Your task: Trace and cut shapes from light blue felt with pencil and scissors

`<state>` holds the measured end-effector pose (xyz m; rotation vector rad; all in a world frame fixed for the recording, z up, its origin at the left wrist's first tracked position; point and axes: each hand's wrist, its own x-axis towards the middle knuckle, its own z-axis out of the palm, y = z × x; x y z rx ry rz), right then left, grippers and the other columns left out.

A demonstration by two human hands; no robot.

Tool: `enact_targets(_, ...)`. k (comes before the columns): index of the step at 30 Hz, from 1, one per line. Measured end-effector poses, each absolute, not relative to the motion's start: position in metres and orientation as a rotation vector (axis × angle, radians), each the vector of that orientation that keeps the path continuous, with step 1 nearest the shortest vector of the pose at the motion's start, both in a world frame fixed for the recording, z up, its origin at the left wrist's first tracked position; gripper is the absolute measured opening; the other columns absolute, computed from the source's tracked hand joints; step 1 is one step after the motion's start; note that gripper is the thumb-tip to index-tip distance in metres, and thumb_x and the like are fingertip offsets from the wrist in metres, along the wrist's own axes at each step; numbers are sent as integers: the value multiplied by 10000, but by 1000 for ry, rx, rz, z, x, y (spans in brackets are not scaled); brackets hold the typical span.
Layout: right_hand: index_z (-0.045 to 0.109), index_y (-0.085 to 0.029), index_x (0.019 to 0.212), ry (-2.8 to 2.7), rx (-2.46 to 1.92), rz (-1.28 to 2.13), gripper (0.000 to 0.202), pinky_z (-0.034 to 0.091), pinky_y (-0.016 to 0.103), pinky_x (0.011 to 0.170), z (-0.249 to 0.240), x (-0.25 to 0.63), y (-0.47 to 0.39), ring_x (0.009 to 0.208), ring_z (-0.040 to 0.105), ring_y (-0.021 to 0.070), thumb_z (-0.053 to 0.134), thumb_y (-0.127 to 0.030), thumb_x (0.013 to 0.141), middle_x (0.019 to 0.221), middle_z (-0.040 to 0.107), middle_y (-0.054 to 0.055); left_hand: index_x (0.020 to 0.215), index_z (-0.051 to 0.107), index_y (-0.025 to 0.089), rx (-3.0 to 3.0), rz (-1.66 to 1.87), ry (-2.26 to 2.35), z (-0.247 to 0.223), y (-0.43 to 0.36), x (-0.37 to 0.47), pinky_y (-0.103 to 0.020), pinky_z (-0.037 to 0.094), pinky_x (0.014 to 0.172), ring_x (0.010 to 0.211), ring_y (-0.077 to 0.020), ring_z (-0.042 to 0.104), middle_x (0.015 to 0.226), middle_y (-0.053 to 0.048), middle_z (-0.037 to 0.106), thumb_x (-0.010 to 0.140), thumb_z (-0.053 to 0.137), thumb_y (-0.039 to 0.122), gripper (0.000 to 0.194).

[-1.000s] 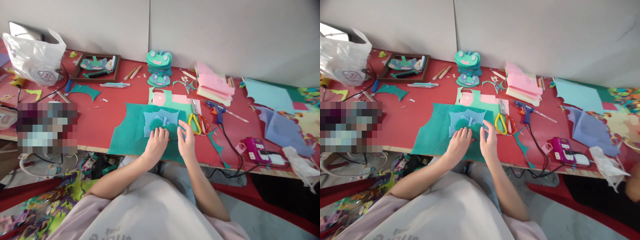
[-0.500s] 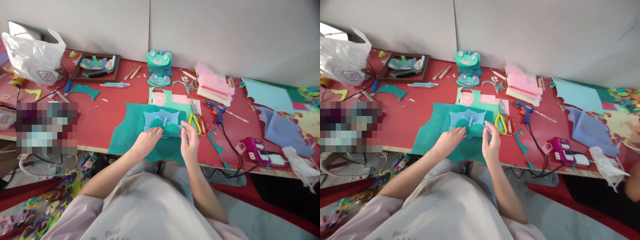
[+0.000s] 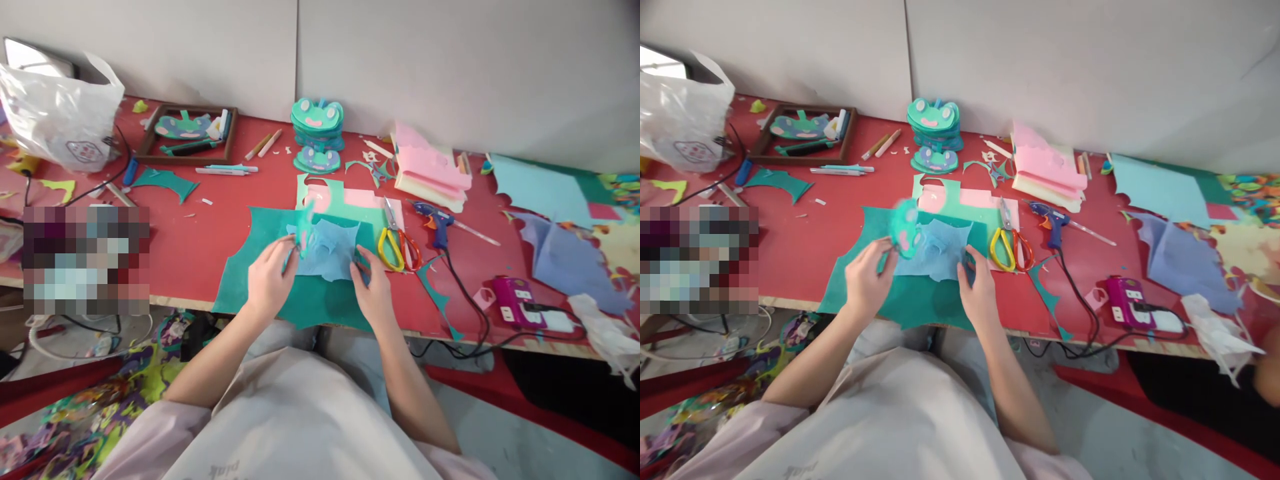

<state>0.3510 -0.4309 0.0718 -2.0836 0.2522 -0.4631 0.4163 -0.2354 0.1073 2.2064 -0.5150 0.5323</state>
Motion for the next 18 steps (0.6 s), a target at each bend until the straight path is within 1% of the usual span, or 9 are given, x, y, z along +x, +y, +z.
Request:
enact_targets(2, 528, -210, 1258, 264, -2052, -465, 401, 488, 428, 985, 81, 353, -428, 1186, 548, 219, 516, -385, 897, 1311, 562, 114, 833, 599, 188, 2018, 653, -338, 116, -233, 412, -252, 474, 781, 862, -148, 623, 897, -38, 670, 893, 531, 237, 103)
enact_targets(4, 550, -224, 1249, 261, -1983, -424, 397, 462, 439, 1009, 91, 355, -422, 1207, 541, 228, 508, -407, 899, 1314, 572, 99, 804, 590, 190, 1801, 502, -202, 124, -235, 406, -221, 455, 669, 713, -115, 576, 763, -3, 619, 889, 551, 280, 129)
enact_targets(6, 589, -224, 1208, 243, -1881, -346, 387, 462, 434, 1004, 98, 355, -415, 1204, 551, 240, 493, -438, 900, 1274, 611, 90, 788, 588, 193, 1596, 285, -120, 127, -241, 402, -200, 427, 610, 639, -95, 528, 687, 21, 568, 886, 563, 316, 160)
enact_targets(9, 664, -206, 1040, 345, -1791, -358, 396, 496, 431, 936, 102, 354, -405, 1132, 594, 263, 435, -500, 907, 1127, 682, 89, 745, 590, 187, 1446, 124, -49, 123, -253, 397, -191, 417, 615, 644, -90, 511, 672, 27, 545, 857, 603, 346, 195)
enact_targets(11, 673, -199, 892, 430, -1785, -438, 445, 501, 418, 896, 103, 353, -401, 1077, 605, 264, 374, -527, 920, 1007, 696, 87, 733, 593, 183, 1432, 65, -9, 117, -260, 395, -192, 416, 613, 648, -93, 505, 672, 25, 541, 850, 608, 370, 221)
enact_targets(12, 660, -198, 838, 444, -1785, -459, 445, 504, 396, 868, 104, 352, -399, 1028, 611, 254, 373, -527, 920, 938, 689, 78, 736, 594, 183, 1433, 34, 7, 113, -263, 393, -194, 420, 615, 653, -96, 507, 673, 23, 542, 851, 602, 382, 230)
enact_targets(14, 624, -199, 779, 431, -1772, -469, 375, 505, 320, 759, 109, 353, -398, 856, 605, 204, 444, -504, 903, 788, 634, 37, 739, 590, 182, 1434, -27, 23, 108, -269, 391, -200, 437, 631, 669, -101, 521, 682, 20, 549, 850, 597, 391, 237)
enact_targets(16, 590, -197, 741, 416, -1752, -465, 300, 462, 251, 633, 115, 356, -399, 683, 527, 141, 533, -461, 872, 676, 540, -10, 765, 586, 184, 1400, -97, 15, 103, -272, 390, -215, 466, 657, 697, -112, 551, 720, 11, 574, 854, 584, 388, 224)
enact_targets(18, 560, -191, 699, 412, -1732, -466, 291, 411, 222, 568, 120, 360, -401, 605, 442, 106, 565, -434, 858, 624, 464, -33, 837, 589, 185, 1301, -187, -2, 101, -274, 390, -248, 499, 662, 729, -133, 591, 796, -16, 616, 885, 516, 408, 240)
